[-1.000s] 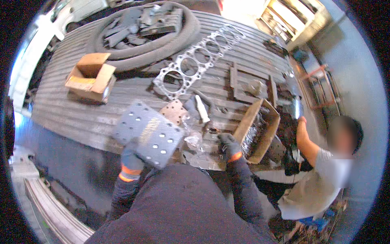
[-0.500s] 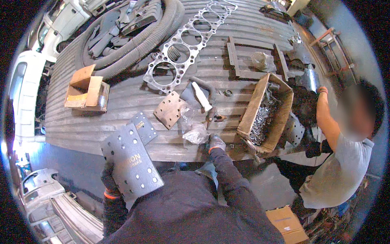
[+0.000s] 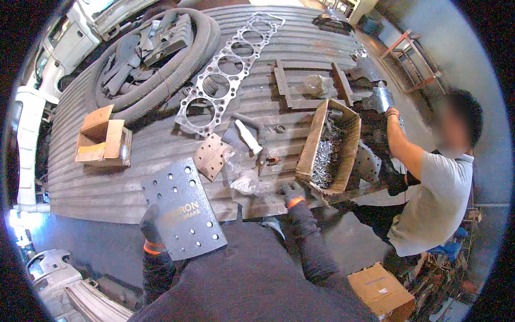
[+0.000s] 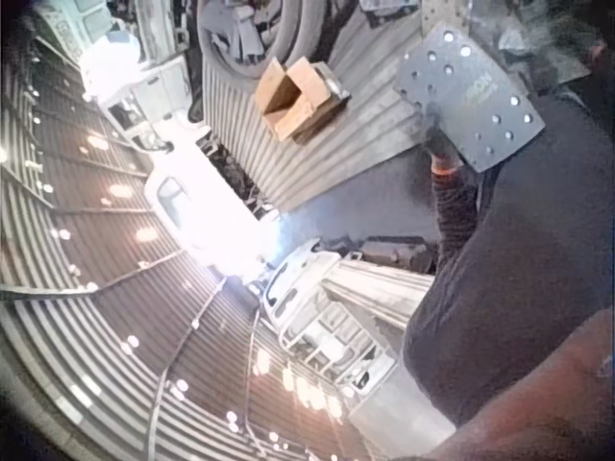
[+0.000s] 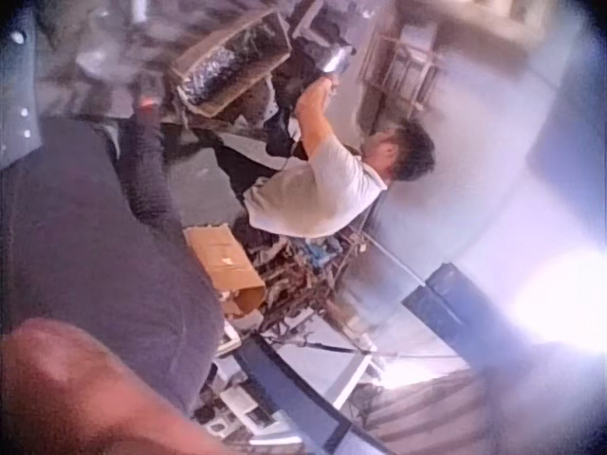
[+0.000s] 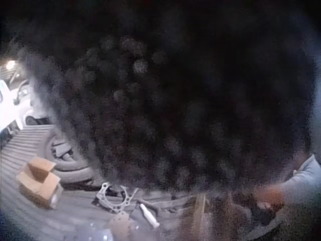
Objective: The person assembles metal brake components by inserting small fasteners into pre-drilled holes on a perforated metal plate. They repeatedly pick fasteners from a cardboard box and place them into the plate while another person works nearby.
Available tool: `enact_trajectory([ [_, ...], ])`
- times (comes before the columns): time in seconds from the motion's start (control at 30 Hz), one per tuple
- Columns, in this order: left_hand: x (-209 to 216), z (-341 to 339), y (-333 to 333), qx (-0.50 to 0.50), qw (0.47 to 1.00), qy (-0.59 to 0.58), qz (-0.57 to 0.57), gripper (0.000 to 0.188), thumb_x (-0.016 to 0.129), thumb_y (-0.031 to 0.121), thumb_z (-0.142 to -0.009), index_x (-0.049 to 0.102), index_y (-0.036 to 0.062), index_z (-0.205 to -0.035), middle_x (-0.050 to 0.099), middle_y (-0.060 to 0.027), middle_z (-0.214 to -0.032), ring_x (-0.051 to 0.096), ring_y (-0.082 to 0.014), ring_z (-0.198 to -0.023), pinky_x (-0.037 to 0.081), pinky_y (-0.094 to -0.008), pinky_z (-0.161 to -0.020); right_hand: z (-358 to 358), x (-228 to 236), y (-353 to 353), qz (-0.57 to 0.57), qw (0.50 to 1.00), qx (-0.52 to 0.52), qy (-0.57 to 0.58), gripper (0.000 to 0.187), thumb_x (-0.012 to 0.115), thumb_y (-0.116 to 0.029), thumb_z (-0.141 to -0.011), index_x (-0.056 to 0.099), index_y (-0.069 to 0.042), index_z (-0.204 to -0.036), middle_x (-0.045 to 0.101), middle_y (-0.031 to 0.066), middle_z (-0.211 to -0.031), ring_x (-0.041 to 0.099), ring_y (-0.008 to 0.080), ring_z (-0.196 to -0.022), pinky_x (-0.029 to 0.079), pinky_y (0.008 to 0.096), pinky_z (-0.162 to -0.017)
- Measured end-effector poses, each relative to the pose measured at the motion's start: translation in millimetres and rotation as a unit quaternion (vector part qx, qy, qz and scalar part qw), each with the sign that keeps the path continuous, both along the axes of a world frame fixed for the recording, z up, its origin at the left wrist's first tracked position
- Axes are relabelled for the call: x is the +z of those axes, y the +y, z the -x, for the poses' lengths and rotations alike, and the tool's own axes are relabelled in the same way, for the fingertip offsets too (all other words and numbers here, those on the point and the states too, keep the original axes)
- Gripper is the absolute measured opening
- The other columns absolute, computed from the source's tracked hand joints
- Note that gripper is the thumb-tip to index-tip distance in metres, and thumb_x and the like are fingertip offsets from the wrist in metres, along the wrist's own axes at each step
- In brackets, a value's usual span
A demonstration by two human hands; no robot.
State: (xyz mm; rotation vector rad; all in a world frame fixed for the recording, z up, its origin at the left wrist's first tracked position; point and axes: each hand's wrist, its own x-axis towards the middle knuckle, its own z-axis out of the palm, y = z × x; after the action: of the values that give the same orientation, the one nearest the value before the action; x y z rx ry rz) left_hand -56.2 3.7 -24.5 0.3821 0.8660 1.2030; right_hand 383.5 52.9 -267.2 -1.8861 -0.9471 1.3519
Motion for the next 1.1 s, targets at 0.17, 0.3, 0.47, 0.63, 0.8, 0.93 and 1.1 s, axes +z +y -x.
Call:
enact_trajectory([
  [0.17,-4,-15,24,-0.015,0.998,-0.065,0.014,0.059,0.054,0.036,-0.096,0.044,0.0031,-0.144,0.054,-0.0169,-0.138,0.055,-0.0346,-0.121,0.044,-0.0520,-0.104,-13,163,13,-0.014,0.976,-0.045,0.213,0.031,0.064,-0.030,-0.098,0.066,-0.005,-0.116,0.066,0.0013,-0.085,0.050,0.0081,-0.054,0.038,0.0238,-0.047],
  [0.3,-22,-36,38,-0.056,0.990,-0.131,-0.016,0.060,0.056,0.030,-0.094,0.042,0.0019,-0.145,0.053,-0.0170,-0.140,0.054,-0.0350,-0.125,0.044,-0.0513,-0.106,-22,236,27,-0.108,0.943,-0.049,0.310,0.028,0.064,-0.026,-0.098,0.067,-0.008,-0.119,0.065,-0.0018,-0.087,0.050,0.0044,-0.060,0.040,0.0218,-0.051],
  [0.47,8,-67,48,-0.117,0.985,-0.087,-0.097,0.077,0.066,0.023,-0.082,0.036,0.0032,-0.150,0.050,-0.0204,-0.144,0.053,-0.0405,-0.128,0.046,-0.0525,-0.106,20,305,36,-0.168,0.941,-0.017,0.292,0.030,0.066,-0.030,-0.097,0.066,-0.006,-0.116,0.064,-0.0026,-0.082,0.049,0.0052,-0.058,0.037,0.0216,-0.050],
  [0.63,30,-80,60,-0.159,0.979,-0.102,-0.079,0.060,0.058,0.010,-0.086,0.044,-0.0027,-0.143,0.059,-0.0173,-0.134,0.062,-0.0312,-0.119,0.050,-0.0431,-0.103,81,360,33,-0.205,0.957,0.178,0.103,0.021,0.071,-0.016,-0.091,0.071,-0.002,-0.106,0.071,0.0031,-0.090,0.064,0.0110,-0.079,0.052,0.0254,-0.075],
  [0.8,25,-71,57,-0.161,0.976,-0.050,-0.135,0.058,0.058,0.009,-0.087,0.045,-0.0018,-0.143,0.060,-0.0158,-0.134,0.062,-0.0256,-0.118,0.051,-0.0395,-0.101,122,361,44,-0.211,0.940,0.232,0.138,0.018,0.067,-0.005,-0.091,0.071,0.003,-0.107,0.074,0.0075,-0.101,0.068,0.0138,-0.092,0.054,0.0282,-0.085],
  [0.93,42,-57,44,-0.184,0.963,0.131,-0.148,0.058,0.062,0.011,-0.087,0.048,-0.0007,-0.142,0.061,-0.0127,-0.133,0.062,-0.0215,-0.117,0.050,-0.0355,-0.101,146,380,41,-0.219,0.920,0.302,0.116,0.019,0.067,-0.004,-0.090,0.072,0.000,-0.108,0.075,0.0071,-0.099,0.070,0.0134,-0.090,0.056,0.0289,-0.081],
  [1.1,56,-55,31,-0.156,0.972,0.114,-0.135,0.067,0.073,0.011,-0.081,0.047,-0.0001,-0.142,0.061,-0.0110,-0.131,0.060,-0.0217,-0.118,0.048,-0.0377,-0.103,179,405,32,-0.370,0.830,0.399,-0.121,0.020,0.069,-0.011,-0.085,0.072,-0.008,-0.104,0.071,0.0140,-0.092,0.072,0.0272,-0.086,0.056,0.0357,-0.077],
])
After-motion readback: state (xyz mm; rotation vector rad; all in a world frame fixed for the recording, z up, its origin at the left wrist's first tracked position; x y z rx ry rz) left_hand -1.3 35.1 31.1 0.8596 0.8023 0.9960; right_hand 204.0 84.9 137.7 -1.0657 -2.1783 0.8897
